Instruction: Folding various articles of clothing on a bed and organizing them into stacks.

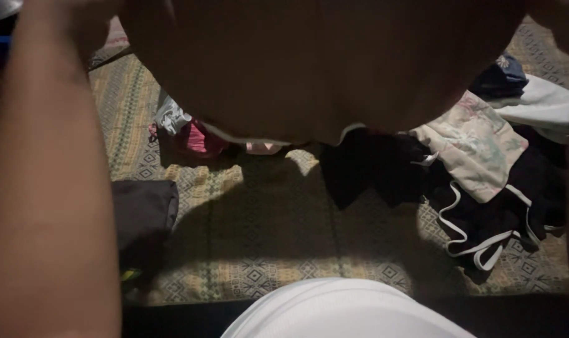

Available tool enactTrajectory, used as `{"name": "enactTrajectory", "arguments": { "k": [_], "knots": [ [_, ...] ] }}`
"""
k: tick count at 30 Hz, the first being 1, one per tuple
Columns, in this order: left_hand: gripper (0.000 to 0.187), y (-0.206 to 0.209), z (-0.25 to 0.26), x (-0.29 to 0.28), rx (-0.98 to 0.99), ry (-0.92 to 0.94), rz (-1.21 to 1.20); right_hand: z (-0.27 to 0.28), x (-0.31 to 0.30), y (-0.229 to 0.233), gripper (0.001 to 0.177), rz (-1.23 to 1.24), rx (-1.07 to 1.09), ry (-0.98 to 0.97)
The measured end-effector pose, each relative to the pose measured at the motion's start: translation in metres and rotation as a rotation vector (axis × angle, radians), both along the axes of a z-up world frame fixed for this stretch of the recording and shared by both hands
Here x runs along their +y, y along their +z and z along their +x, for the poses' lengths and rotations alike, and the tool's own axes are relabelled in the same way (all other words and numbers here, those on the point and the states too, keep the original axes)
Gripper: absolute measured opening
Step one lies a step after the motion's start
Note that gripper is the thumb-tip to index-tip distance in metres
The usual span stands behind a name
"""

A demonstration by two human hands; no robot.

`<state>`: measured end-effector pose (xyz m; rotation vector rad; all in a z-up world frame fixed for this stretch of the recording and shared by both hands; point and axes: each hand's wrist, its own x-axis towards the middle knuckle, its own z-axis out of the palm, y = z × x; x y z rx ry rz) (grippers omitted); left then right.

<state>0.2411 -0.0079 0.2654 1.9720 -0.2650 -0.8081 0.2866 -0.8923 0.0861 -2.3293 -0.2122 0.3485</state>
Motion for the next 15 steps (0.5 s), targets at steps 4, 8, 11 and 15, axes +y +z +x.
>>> {"name": "enactTrajectory", "arguments": {
  "k": [4,8,11,15],
  "knots": [
    [0.02,0.021,-0.03,0.028,0.058,-0.014,0.099,0.028,-0.024,-0.034,0.025,-0.065,0.065,0.059],
    [0.022,0.023,-0.072,0.031,0.122,-0.02,0.199,0.063,-0.04,-0.08,0.026,-0.13,0.133,0.126],
    [0.023,0.005,-0.11,-0.004,0.17,-0.027,0.275,0.055,0.021,-0.082,0.027,-0.178,0.184,0.173],
    [0.025,-0.053,-0.144,-0.093,0.243,-0.058,0.376,-0.11,0.221,0.063,0.028,-0.225,0.248,0.203]
  ]
}}
